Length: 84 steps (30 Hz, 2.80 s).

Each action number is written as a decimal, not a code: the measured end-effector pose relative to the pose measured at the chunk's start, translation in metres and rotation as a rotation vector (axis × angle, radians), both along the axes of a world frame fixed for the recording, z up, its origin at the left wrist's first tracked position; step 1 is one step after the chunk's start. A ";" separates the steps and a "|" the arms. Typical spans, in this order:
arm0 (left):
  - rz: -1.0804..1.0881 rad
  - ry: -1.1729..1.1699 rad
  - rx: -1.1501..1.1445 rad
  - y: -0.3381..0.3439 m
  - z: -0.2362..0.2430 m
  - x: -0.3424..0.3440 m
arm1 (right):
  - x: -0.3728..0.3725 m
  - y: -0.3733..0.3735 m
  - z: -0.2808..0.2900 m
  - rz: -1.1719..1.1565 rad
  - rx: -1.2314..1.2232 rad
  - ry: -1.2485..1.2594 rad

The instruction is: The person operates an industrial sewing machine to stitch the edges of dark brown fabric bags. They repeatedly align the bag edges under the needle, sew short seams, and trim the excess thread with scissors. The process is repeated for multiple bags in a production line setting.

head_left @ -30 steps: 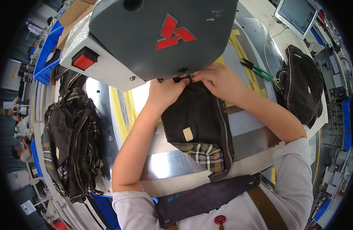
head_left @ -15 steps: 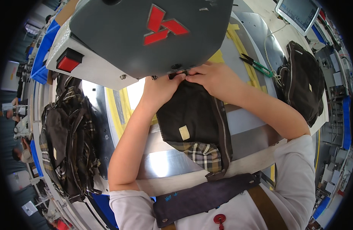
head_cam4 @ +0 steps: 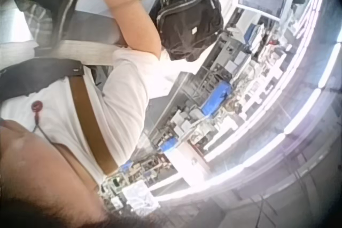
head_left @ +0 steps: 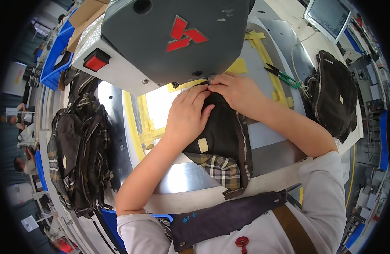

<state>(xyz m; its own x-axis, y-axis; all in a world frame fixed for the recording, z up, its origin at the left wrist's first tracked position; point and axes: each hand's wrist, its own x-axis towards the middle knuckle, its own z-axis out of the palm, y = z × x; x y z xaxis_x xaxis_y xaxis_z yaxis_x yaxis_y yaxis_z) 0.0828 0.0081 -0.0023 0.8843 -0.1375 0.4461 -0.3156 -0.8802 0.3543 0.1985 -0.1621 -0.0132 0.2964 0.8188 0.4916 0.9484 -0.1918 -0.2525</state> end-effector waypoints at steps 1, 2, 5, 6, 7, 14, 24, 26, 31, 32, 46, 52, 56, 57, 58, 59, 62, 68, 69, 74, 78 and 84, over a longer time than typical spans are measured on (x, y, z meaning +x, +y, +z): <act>-0.022 0.032 -0.026 0.004 -0.001 0.001 | 0.000 0.000 0.000 -0.006 0.017 0.046; -0.041 0.063 -0.052 0.008 -0.001 0.002 | -0.002 0.000 0.003 -0.112 0.011 0.109; -0.024 0.090 -0.036 0.006 0.005 0.001 | -0.007 -0.001 0.016 -0.325 -0.064 0.269; -0.023 0.096 -0.032 0.005 0.007 0.002 | -0.005 -0.003 0.018 -0.324 -0.125 0.303; -0.035 0.094 -0.027 0.006 0.009 0.002 | -0.004 -0.004 0.021 -0.322 -0.185 0.338; -0.086 0.095 0.001 0.009 0.009 0.004 | 0.010 0.003 0.024 -0.317 -0.163 0.700; -0.090 0.102 0.039 0.011 0.010 0.004 | 0.017 0.011 0.009 -0.271 -0.061 0.911; -0.082 0.111 0.060 0.011 0.013 0.004 | 0.017 0.011 0.010 -0.269 -0.062 0.930; -0.077 0.108 0.075 0.011 0.013 0.004 | 0.015 0.010 0.019 -0.287 -0.087 0.862; -0.076 0.104 0.078 0.011 0.013 0.004 | 0.013 0.010 0.022 -0.308 -0.069 0.882; -0.103 0.099 0.085 0.015 0.013 0.005 | 0.010 0.010 0.027 -0.324 -0.068 0.765; -0.095 0.113 0.097 0.014 0.014 0.006 | 0.019 0.009 0.017 -0.245 -0.125 0.810; -0.097 0.095 0.099 0.014 0.013 0.006 | 0.022 0.008 0.010 -0.192 -0.091 0.888; -0.095 0.087 0.099 0.015 0.013 0.006 | 0.022 0.009 0.015 -0.197 -0.122 0.889; -0.096 0.089 0.098 0.015 0.012 0.005 | 0.021 0.010 0.018 -0.201 -0.153 0.891; -0.097 0.087 0.098 0.015 0.013 0.006 | 0.021 0.009 0.019 -0.203 -0.148 0.863; -0.096 0.090 0.112 0.014 0.013 0.004 | 0.019 0.008 0.023 -0.231 -0.142 0.819; -0.107 0.068 0.136 0.016 0.013 0.006 | 0.019 0.004 0.016 -0.271 0.011 0.920; -0.110 0.068 0.135 0.017 0.012 0.006 | 0.018 0.004 0.018 -0.273 0.007 0.903; -0.118 0.086 0.143 0.020 0.012 0.006 | 0.006 0.010 0.039 -0.342 -0.109 0.816; -0.122 0.098 0.130 0.022 0.012 0.008 | 0.004 0.008 0.023 -0.251 -0.034 0.502; -0.119 0.105 0.104 0.023 0.011 0.009 | 0.006 0.004 0.011 -0.107 -0.016 0.137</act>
